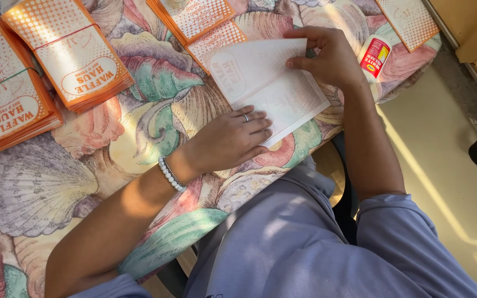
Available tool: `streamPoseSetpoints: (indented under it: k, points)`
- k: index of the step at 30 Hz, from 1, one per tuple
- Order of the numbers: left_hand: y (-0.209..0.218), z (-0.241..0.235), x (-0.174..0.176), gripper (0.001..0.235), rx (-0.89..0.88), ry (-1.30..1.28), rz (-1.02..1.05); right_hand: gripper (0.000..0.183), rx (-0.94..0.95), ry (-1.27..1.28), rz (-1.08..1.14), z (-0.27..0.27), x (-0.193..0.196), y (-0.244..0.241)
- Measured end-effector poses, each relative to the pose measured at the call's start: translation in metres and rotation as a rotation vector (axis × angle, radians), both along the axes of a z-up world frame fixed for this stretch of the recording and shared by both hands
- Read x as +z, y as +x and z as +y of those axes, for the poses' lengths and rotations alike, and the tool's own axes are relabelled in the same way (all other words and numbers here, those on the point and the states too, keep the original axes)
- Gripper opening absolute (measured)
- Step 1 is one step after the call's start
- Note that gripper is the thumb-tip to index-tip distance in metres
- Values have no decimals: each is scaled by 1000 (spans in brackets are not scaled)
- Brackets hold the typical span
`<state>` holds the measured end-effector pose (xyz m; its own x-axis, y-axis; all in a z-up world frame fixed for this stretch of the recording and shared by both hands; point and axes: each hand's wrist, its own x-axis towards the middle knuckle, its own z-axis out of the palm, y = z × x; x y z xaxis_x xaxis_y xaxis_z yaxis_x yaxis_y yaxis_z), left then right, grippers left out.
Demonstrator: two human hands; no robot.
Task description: Applying glue to the edges of paper bags and folding them to complete the assembly.
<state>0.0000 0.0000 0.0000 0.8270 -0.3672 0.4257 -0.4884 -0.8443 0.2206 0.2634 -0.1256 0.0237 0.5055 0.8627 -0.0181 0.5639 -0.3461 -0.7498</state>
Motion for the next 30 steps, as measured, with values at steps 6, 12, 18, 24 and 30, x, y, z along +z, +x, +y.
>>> streamPoseSetpoints:
  k: [6, 12, 18, 24, 30]
  points:
    - [-23, 28, 51, 49, 252, -415, -651, 21, 105, 300, 138, -27, -12, 3]
    - [-9, 57, 60, 60, 379, -1350, 860, 18, 393, 529, 178, -27, 0, -52]
    - [1, 14, 23, 88, 98, -1591, 1284, 13, 687, 437, 153, -18, 13, -72]
    - [-8, 8, 10, 46, 142, -1812, 1117, 10, 683, 392, 233, -14, 9, -69]
    - [-5, -3, -13, 27, 271, -1825, 885, 64, 590, 408, 427, -22, 6, -61]
